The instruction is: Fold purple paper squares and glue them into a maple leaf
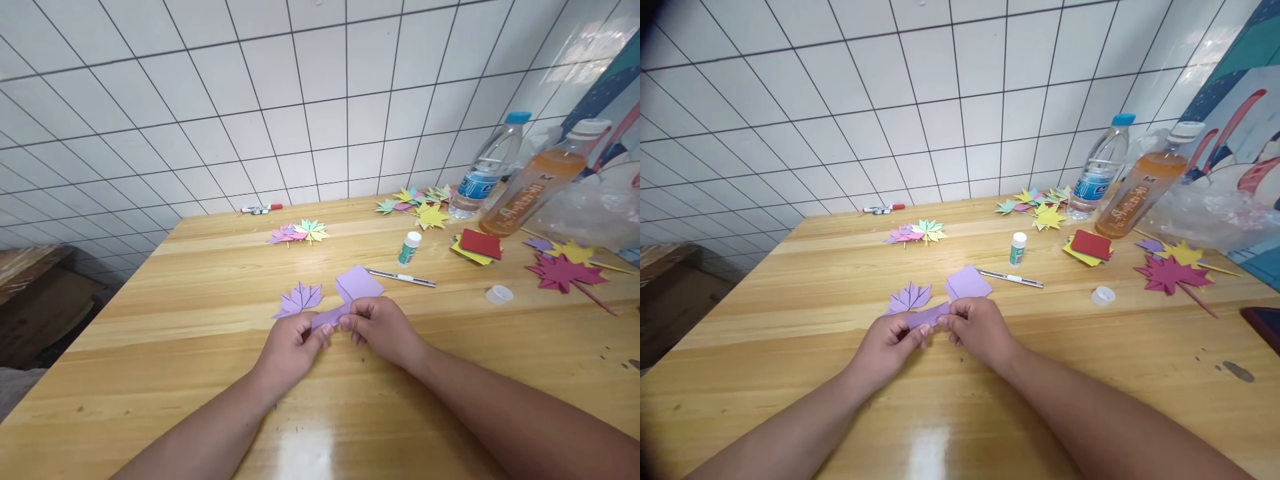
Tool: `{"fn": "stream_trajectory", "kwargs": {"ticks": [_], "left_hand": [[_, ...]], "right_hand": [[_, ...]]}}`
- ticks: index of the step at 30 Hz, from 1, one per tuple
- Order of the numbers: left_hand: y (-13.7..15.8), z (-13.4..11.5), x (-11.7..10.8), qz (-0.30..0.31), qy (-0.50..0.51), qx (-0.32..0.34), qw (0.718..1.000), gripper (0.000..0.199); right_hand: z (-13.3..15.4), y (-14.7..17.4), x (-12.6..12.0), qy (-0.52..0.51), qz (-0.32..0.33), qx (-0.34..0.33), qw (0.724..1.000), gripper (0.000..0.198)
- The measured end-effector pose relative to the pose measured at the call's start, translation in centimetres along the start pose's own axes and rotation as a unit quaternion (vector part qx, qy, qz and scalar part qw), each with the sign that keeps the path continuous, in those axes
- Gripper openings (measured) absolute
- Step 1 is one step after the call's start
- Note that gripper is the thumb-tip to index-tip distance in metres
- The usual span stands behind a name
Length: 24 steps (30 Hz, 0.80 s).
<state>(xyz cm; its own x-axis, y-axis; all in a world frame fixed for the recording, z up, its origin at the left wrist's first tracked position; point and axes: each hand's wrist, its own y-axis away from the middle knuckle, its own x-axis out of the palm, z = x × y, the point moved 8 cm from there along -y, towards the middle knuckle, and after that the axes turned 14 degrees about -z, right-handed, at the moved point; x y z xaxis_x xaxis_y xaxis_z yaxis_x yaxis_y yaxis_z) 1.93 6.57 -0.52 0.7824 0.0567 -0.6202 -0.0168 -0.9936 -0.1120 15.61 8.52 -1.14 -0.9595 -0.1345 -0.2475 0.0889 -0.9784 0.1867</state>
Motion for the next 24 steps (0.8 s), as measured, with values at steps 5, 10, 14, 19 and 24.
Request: {"fn": "stream_trajectory", "kwargs": {"ticks": [5,10,14,19,24], "left_hand": [[-0.2,-0.3,-0.1,-0.004,0.01,0.004,1.0,0.026],[0.1,-0.6,-0.1,0.005,0.037,0.014,0.999,0.025],[0.4,-0.4,0.4,0.02,0.034,0.006,0.999,0.03],[0.0,-0.9,-0.2,-0.009,0.078,0.0,0.997,0.032],[-0.2,-0.5,-0.5,-0.024,0.107,-0.033,0.993,0.03]], "right_hand": [[-0.2,-0.1,0.2,-0.012,0.033,0.008,0.999,0.022],[0.6,0.2,0.5,-0.082,0.086,-0.053,0.991,0.023],[0.2,0.0,0.0,-0.022,0.038,-0.065,0.997,0.016],[0.1,-0.3,-0.4,-0.059,-0.002,-0.055,0.997,0.022],[0.2,-0.3,-0.7,-0.072,-0.022,-0.049,0.996,0.025]]}}
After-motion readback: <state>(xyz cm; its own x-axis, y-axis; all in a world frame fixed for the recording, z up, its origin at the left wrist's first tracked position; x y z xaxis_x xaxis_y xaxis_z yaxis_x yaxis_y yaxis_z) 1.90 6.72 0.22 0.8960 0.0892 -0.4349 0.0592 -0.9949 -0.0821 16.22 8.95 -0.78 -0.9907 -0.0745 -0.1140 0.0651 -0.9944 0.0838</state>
